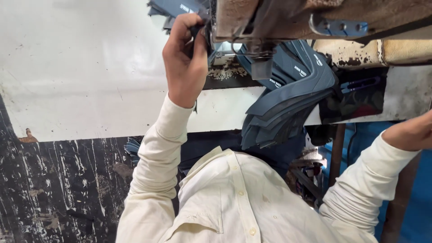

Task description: The person operates a sewing machine to stitch dark blue shoe parts. They repeatedly pick up parts from a pile, guide them under the needle, and remove the stitched items. The camera shakes significantly at times, obscuring the view.

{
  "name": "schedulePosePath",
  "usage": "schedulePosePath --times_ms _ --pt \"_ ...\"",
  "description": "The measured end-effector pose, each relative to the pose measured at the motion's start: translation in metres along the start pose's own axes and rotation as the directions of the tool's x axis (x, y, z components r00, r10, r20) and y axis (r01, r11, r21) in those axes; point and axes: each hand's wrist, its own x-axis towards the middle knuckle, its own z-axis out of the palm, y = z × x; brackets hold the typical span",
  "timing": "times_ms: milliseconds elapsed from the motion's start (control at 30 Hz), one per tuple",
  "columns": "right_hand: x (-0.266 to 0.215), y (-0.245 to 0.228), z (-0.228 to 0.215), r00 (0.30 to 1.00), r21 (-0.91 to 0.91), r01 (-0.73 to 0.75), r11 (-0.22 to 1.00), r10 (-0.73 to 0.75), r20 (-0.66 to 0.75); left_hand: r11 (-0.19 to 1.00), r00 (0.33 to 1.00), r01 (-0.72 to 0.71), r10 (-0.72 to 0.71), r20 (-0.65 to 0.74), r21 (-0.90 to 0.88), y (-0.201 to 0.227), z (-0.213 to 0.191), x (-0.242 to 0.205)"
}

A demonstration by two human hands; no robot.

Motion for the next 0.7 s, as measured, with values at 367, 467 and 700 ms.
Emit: schedulePosePath --times_ms 367,467,700 --pt "-0.009 0.011 0.037 0.986 -0.092 0.153 0.984 -0.158 -0.048 0.993 0.996 0.085 -0.082 -0.035 0.080 0.022 0.000 -0.017" --pt "-0.008 0.009 0.039 0.987 -0.240 0.008 0.971 -0.047 -0.155 0.997 0.997 0.072 -0.073 0.020 0.040 0.024 -0.007 -0.008" --pt "0.005 -0.019 0.040 0.994 -0.199 -0.022 0.980 -0.001 -0.112 0.986 0.889 0.166 -0.152 0.433 0.007 0.020 -0.049 0.034"
